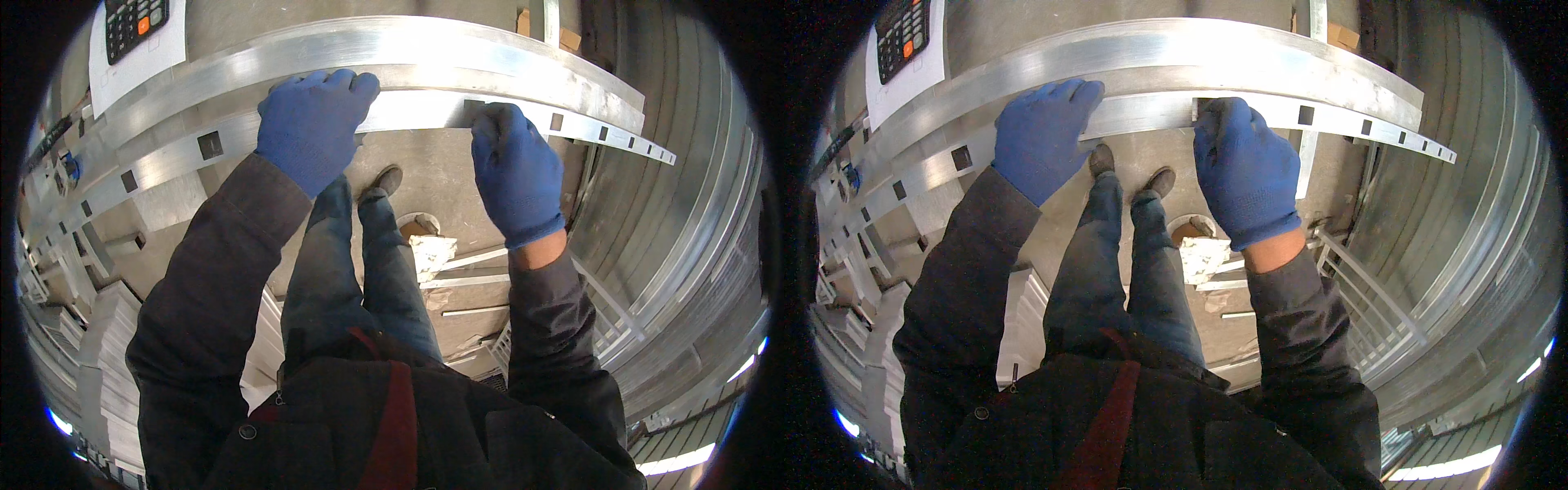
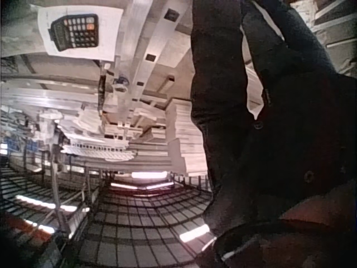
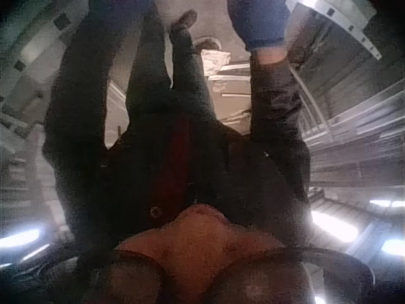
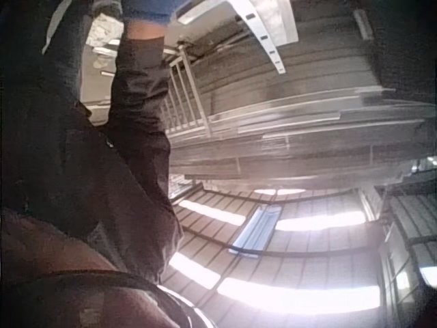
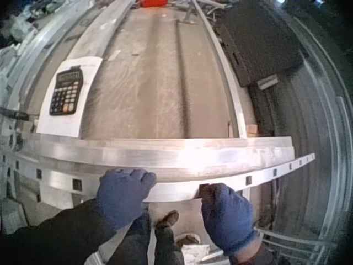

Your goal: The person measures a long aluminum frame with a tape measure, then uses a red pencil to mark multiple points along the frame. The person repositions the frame and repeats the marking process on another section.

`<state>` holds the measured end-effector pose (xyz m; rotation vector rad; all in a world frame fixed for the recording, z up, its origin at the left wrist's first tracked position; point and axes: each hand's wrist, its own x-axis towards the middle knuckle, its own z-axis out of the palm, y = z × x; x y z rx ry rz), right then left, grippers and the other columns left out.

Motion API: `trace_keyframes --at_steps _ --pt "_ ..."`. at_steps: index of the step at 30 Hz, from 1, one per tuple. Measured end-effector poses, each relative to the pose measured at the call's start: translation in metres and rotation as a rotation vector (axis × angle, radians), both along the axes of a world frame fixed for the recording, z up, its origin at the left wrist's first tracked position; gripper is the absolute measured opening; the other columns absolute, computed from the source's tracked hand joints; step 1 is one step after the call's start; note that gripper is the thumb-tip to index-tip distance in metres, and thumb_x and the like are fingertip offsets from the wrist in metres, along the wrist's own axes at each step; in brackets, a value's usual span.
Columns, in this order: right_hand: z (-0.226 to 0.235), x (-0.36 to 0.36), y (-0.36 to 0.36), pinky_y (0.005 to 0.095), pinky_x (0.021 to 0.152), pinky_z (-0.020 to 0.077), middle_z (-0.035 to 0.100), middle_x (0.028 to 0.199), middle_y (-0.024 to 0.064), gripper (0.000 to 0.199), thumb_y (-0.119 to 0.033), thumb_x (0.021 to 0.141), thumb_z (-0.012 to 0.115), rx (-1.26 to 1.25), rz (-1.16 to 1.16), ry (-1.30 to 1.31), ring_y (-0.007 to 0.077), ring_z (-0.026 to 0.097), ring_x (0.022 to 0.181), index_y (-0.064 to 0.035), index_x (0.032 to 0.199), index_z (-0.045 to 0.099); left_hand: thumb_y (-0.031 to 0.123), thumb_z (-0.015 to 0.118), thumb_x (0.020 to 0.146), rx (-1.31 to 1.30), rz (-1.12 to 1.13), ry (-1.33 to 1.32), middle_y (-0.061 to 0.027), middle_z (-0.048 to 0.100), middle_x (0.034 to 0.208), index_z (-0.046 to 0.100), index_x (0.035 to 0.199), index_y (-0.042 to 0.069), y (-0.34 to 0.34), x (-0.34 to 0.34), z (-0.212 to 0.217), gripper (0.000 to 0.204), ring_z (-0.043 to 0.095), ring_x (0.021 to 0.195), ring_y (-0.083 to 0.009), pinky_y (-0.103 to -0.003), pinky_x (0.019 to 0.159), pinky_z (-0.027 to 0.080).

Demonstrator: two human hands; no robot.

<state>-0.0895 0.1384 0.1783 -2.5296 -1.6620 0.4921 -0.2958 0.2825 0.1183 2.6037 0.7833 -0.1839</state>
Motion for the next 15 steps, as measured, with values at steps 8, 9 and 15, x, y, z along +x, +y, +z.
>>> trace_keyframes --at_steps 8,9,15 --pt "0.064 0.050 -0.011 0.0208 0.056 0.0428 0.069 0.083 0.0004 0.030 -0.020 0.114 0.056 0.536 -0.429 0.419 0.0037 0.054 0.062 -0.0064 0.132 0.075 0.027 0.089 0.080 -0.007 -0.009 -0.047 -0.0089 0.074 0.114 0.067 0.131 0.013 0.000 -0.001 0.000 0.057 0.074 0.105 -0.0313 -0.044 0.090 0.060" --pt "0.064 0.053 -0.015 0.0196 0.056 0.0415 0.069 0.083 0.0005 0.031 -0.021 0.115 0.054 0.575 -0.443 0.438 0.0032 0.054 0.061 -0.0049 0.133 0.074 0.027 0.089 0.080 0.007 -0.004 -0.063 -0.0089 0.074 0.115 0.067 0.130 0.013 0.000 -0.001 -0.001 0.057 0.074 0.104 -0.0313 -0.045 0.089 0.060" --pt "0.043 0.027 -0.058 0.0207 0.061 0.0492 0.073 0.090 0.0052 0.029 -0.019 0.115 0.054 0.399 -0.409 0.726 0.0052 0.061 0.070 -0.0032 0.133 0.071 0.027 0.089 0.080 -0.017 0.027 -0.044 -0.0091 0.075 0.114 0.067 0.130 0.014 -0.003 0.001 -0.005 0.057 0.075 0.099 -0.0305 -0.045 0.087 0.060"
